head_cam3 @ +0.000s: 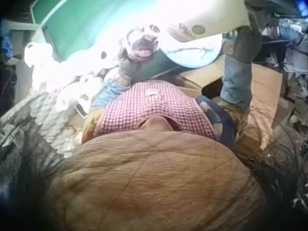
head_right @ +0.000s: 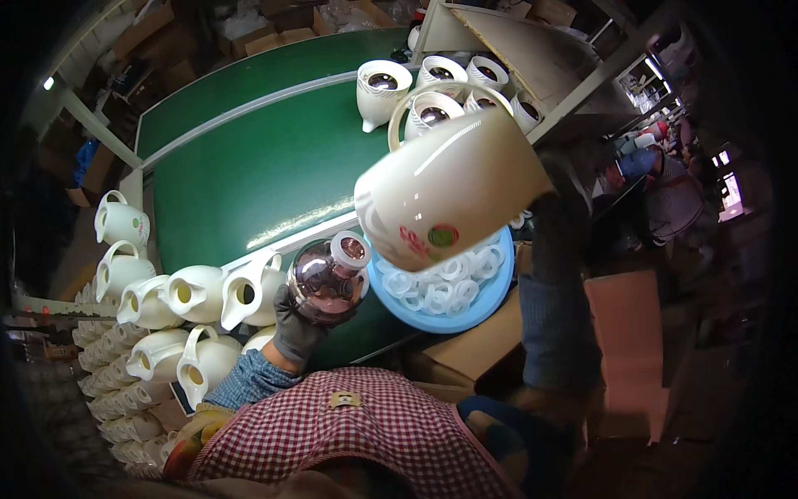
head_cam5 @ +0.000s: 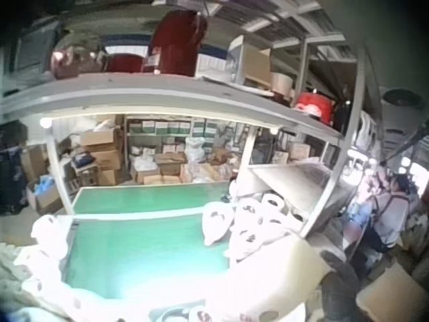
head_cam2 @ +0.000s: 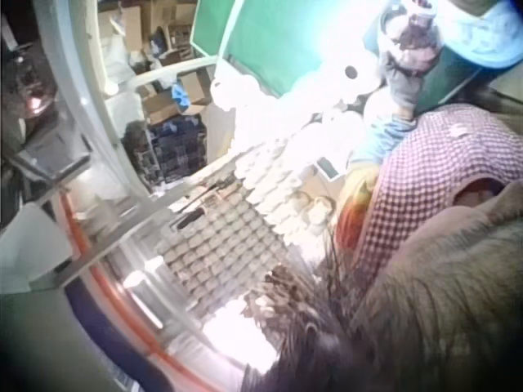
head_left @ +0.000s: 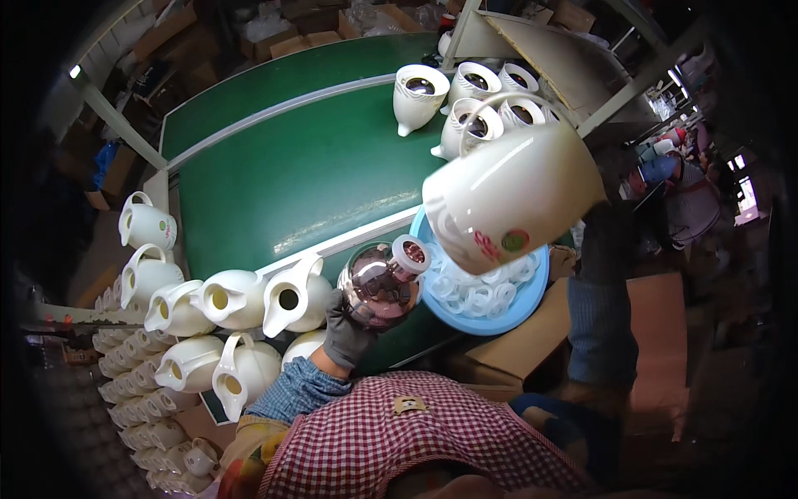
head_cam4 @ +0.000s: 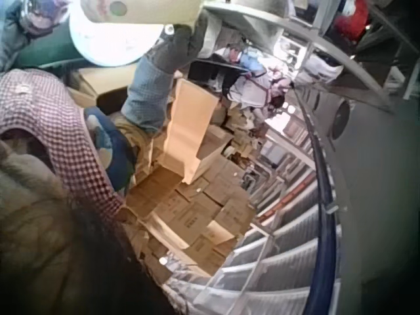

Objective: The person repeatedly picks up white ceramic pitchers from a conveyor belt, inserts a small white plastic ring into the spout, and places the pitcher into a cardboard box. The process is repeated for multiple units.

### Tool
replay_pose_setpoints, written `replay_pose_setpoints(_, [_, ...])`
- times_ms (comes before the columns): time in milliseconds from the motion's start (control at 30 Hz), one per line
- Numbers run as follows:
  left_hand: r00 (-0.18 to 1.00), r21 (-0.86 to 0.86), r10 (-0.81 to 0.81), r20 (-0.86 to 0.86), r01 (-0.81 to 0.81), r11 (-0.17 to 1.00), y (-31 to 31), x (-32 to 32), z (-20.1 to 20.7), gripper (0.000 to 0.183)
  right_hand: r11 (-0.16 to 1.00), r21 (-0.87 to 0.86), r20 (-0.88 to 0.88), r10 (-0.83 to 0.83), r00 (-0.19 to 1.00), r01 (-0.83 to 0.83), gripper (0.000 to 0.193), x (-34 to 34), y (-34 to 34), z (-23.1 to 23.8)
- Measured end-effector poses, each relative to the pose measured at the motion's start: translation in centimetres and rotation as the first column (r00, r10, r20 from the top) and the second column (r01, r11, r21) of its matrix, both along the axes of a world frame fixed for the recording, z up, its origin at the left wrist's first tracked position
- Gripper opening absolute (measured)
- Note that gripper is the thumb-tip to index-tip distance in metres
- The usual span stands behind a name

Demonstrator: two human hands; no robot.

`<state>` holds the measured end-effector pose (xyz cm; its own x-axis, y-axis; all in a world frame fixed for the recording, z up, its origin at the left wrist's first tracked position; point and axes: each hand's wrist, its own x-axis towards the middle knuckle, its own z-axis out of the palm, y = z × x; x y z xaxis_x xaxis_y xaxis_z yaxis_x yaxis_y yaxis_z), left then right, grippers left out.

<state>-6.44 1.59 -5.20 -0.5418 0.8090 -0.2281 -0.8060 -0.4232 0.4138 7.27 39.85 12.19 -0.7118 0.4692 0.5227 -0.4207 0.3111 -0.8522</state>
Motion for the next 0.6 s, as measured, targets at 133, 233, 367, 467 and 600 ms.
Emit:
replay_pose_setpoints(133, [0.995, 0.118, -0.063, 0.071, 0.054, 0.992, -1.2, 1.4, 0.0, 0.081, 0.964, -0.240, -0.033, -0.123, 0.992, 0.112, 0.027, 4.2, -5.6, -3.6])
replay_pose_setpoints(233, [0.980, 0.264, -0.174, 0.095, 0.143, 0.954, -1.1, 2.4, 1.6, 0.074, 0.960, -0.257, 0.028, -0.108, 0.994, 0.112, 0.022, 6.1, -11.5, -4.5])
replay_pose_setpoints(367, [0.658, -0.284, -0.221, -0.720, 0.011, 0.959, -1.8, 3.0, 0.8, 0.063, 0.981, -0.070, 0.027, 0.181, 0.983, -0.179, 0.020, 6.6, -16.9, -6.4])
replay_pose_setpoints(467, [0.558, -0.329, -0.272, -0.784, -0.003, 0.944, -1.6, 2.9, 1.4, 0.064, 0.952, -0.093, 0.032, 0.296, 0.955, -0.292, 0.021, 7.5, -18.9, -7.6])
replay_pose_setpoints(600, [0.513, -0.377, -0.318, -0.797, -0.011, 0.926, -2.6, 2.6, 1.9, 0.064, 0.957, -0.003, 0.073, 0.288, 0.955, -0.289, 0.021, 7.6, -20.1, -7.7])
